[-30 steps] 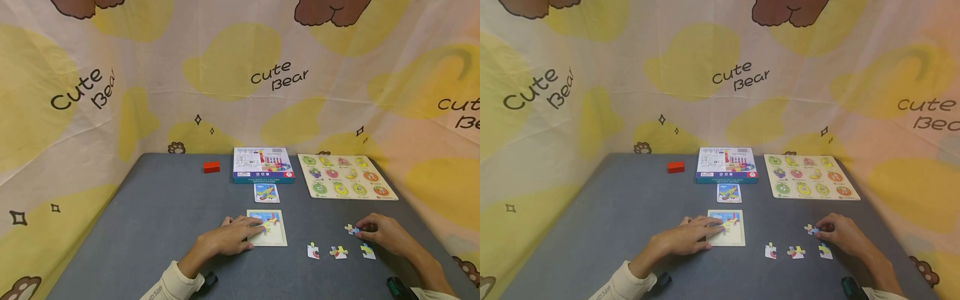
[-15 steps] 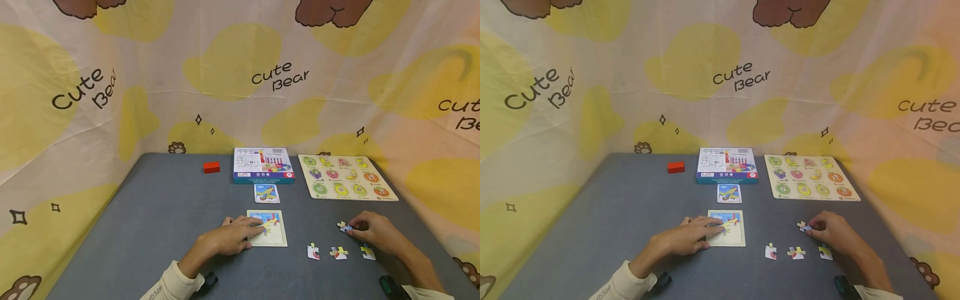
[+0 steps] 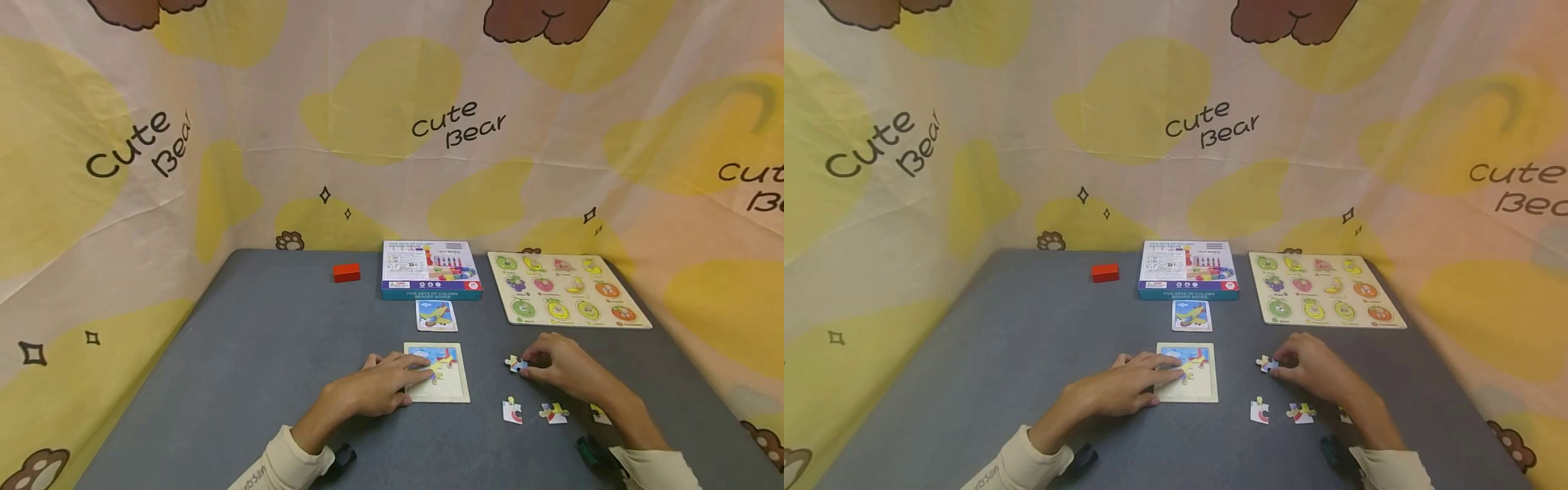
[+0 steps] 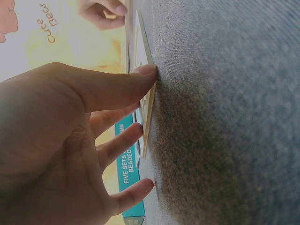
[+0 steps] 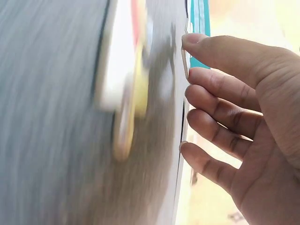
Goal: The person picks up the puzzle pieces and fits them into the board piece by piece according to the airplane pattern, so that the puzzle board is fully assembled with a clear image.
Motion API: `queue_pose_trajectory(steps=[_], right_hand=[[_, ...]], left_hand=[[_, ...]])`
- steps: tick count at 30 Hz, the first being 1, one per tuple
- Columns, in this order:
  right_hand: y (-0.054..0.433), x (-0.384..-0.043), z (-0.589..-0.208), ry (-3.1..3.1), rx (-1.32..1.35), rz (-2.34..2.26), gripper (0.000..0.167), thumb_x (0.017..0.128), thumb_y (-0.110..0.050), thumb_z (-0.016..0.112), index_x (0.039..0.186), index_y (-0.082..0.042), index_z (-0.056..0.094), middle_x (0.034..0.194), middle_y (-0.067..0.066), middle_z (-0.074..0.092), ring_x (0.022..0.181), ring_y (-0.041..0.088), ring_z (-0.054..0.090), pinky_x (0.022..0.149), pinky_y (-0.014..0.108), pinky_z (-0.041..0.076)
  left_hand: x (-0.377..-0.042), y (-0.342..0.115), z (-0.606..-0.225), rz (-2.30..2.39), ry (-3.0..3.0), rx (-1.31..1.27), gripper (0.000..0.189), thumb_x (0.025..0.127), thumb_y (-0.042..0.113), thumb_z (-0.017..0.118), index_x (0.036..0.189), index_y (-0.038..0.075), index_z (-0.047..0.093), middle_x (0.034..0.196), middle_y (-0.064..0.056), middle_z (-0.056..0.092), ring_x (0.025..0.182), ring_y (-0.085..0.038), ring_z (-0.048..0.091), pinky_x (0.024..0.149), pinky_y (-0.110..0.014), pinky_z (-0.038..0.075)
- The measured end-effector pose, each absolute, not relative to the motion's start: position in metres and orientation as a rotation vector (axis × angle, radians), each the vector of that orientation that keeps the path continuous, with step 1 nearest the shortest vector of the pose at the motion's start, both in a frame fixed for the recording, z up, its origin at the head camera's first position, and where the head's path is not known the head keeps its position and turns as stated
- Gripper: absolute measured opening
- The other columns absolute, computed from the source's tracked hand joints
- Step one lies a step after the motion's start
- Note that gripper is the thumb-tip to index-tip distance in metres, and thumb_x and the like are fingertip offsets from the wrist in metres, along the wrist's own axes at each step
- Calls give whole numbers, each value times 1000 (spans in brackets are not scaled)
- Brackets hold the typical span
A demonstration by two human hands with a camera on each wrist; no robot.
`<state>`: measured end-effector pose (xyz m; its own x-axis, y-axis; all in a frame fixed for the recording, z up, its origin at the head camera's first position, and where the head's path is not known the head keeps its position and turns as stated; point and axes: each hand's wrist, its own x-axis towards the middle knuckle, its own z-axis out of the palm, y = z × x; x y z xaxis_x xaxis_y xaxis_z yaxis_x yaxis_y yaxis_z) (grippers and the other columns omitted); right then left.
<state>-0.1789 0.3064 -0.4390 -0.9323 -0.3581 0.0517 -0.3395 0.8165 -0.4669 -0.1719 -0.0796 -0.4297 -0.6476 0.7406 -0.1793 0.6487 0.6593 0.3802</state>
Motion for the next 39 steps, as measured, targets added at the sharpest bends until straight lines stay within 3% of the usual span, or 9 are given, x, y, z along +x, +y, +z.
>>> queue_pose_trajectory(steps=[15,39], right_hand=[[238,-188,-433,2917,-668,-606,18,89,-36,86,99,-22,80,98,-11,63,95,11,55,86,39,51],[196,-192,-435,2887,-834,-566,18,91,-32,85,100,-17,80,95,-12,61,90,6,52,80,33,51]], left_hand=[[-172,-80,-433,390,2570,1103,59,105,23,68,161,28,48,168,8,40,151,-20,38,106,-51,36],[-173,-80,-433,382,2582,1128,58,106,23,67,161,28,49,167,8,41,150,-20,40,103,-49,37]])
